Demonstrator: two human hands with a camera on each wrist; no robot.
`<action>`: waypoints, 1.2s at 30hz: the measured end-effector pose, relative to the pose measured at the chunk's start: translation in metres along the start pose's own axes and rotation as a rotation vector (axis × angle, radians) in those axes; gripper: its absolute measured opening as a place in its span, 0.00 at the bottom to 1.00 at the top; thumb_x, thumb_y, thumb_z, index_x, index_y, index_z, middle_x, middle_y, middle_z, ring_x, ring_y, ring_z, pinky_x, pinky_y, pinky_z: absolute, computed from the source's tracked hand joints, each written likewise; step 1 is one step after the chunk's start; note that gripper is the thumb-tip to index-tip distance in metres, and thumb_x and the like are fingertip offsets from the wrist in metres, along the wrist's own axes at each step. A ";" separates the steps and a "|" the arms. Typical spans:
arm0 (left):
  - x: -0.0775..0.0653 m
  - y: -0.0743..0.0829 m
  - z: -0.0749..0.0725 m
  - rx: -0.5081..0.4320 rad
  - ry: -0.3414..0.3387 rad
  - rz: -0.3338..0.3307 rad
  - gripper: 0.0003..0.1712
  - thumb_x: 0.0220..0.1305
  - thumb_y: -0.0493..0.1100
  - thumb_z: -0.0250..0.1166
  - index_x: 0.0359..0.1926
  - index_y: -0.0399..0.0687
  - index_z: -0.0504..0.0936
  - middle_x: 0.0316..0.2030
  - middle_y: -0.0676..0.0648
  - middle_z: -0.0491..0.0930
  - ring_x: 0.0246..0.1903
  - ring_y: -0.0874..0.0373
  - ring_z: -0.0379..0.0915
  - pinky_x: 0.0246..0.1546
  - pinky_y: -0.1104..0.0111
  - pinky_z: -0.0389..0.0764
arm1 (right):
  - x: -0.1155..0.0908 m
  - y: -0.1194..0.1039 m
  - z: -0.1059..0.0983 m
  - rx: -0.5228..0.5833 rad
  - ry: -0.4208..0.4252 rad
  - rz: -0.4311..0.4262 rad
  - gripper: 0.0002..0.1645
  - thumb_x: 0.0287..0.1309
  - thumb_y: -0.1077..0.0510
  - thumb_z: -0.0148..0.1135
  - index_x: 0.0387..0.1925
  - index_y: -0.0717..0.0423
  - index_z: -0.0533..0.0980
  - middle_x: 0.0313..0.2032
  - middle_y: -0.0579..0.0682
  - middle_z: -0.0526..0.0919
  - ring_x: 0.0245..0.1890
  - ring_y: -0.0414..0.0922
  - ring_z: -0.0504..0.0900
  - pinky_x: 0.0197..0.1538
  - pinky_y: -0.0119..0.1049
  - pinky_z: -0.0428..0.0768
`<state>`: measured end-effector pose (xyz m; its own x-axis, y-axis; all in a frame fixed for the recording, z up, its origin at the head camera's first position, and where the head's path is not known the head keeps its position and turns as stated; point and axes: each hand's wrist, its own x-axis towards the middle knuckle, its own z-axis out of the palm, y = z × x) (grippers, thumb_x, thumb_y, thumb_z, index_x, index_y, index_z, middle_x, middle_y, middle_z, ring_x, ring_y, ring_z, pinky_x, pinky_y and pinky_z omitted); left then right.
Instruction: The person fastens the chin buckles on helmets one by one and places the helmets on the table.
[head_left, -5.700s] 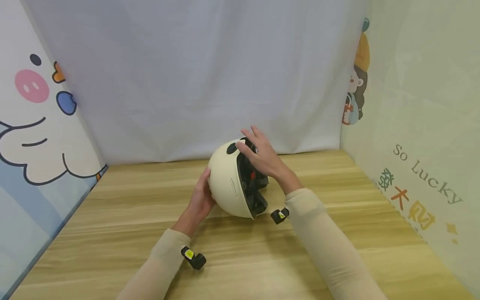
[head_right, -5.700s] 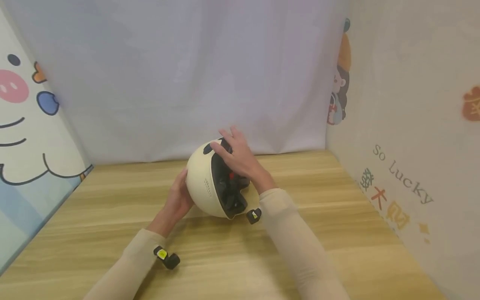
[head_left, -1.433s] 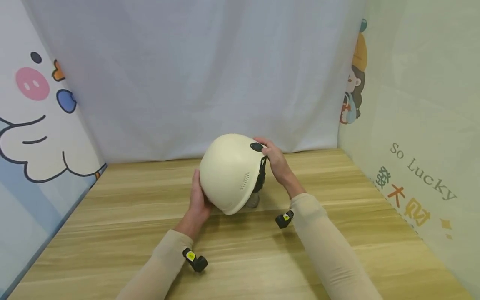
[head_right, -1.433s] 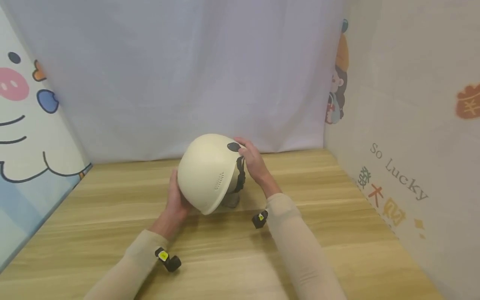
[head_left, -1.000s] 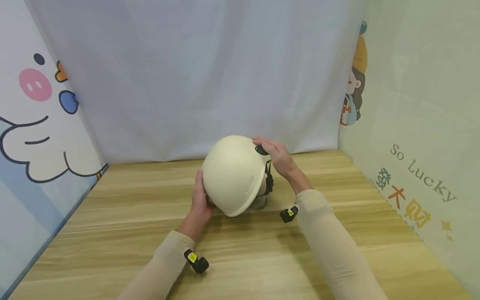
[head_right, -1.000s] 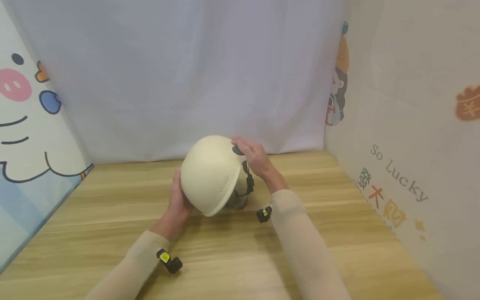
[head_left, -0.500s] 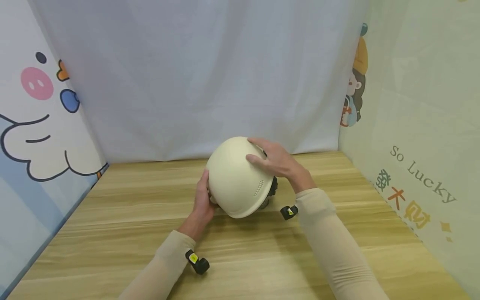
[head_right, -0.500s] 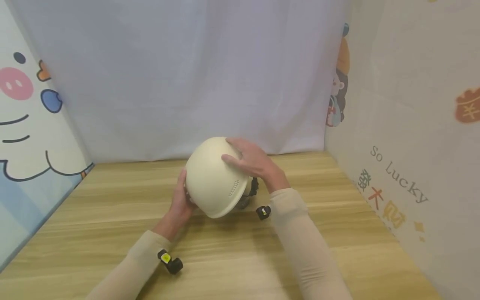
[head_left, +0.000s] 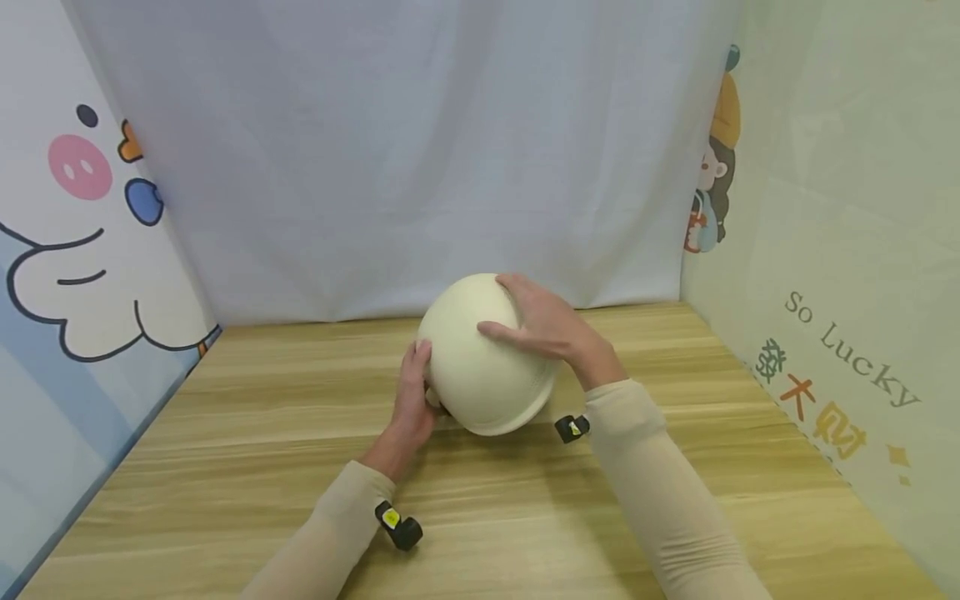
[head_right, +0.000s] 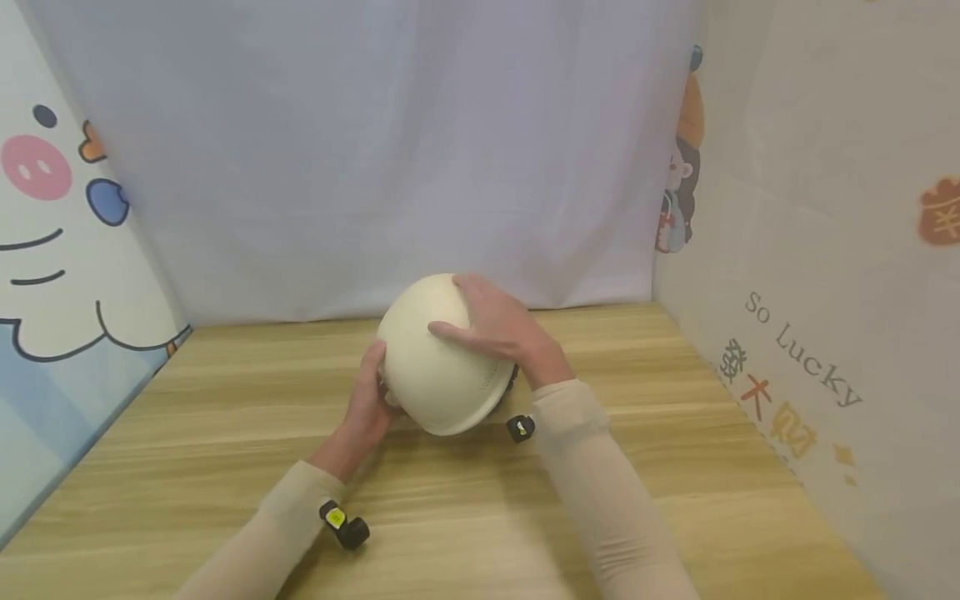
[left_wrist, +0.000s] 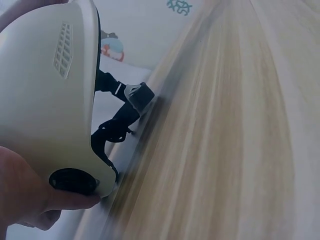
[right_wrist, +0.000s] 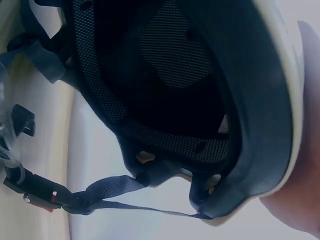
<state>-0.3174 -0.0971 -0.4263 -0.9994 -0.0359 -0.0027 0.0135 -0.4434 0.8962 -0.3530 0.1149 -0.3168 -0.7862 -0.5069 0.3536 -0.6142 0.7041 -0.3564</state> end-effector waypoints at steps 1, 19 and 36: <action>0.000 0.000 0.000 0.008 -0.004 0.005 0.39 0.61 0.64 0.55 0.69 0.61 0.54 0.64 0.46 0.53 0.63 0.44 0.46 0.49 0.32 0.50 | 0.000 0.000 0.001 -0.007 0.000 -0.003 0.54 0.49 0.22 0.49 0.68 0.53 0.57 0.58 0.51 0.67 0.53 0.47 0.70 0.51 0.45 0.71; 0.008 0.002 -0.017 0.176 -0.319 0.020 0.43 0.61 0.45 0.62 0.69 0.74 0.49 0.69 0.53 0.47 0.63 0.46 0.51 0.46 0.36 0.63 | -0.018 0.026 0.002 0.172 -0.020 0.013 0.49 0.49 0.28 0.57 0.70 0.37 0.54 0.70 0.49 0.49 0.68 0.50 0.51 0.60 0.54 0.60; 0.010 0.007 -0.023 0.385 -0.375 0.053 0.62 0.50 0.41 0.73 0.72 0.68 0.37 0.71 0.55 0.38 0.68 0.55 0.39 0.53 0.44 0.63 | -0.034 0.059 0.006 0.322 -0.136 -0.040 0.64 0.38 0.35 0.72 0.72 0.37 0.46 0.70 0.37 0.43 0.65 0.45 0.54 0.58 0.52 0.63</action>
<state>-0.3266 -0.1211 -0.4306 -0.9418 0.3046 0.1420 0.1211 -0.0866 0.9889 -0.3623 0.1708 -0.3548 -0.7494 -0.6080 0.2621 -0.6179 0.5001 -0.6067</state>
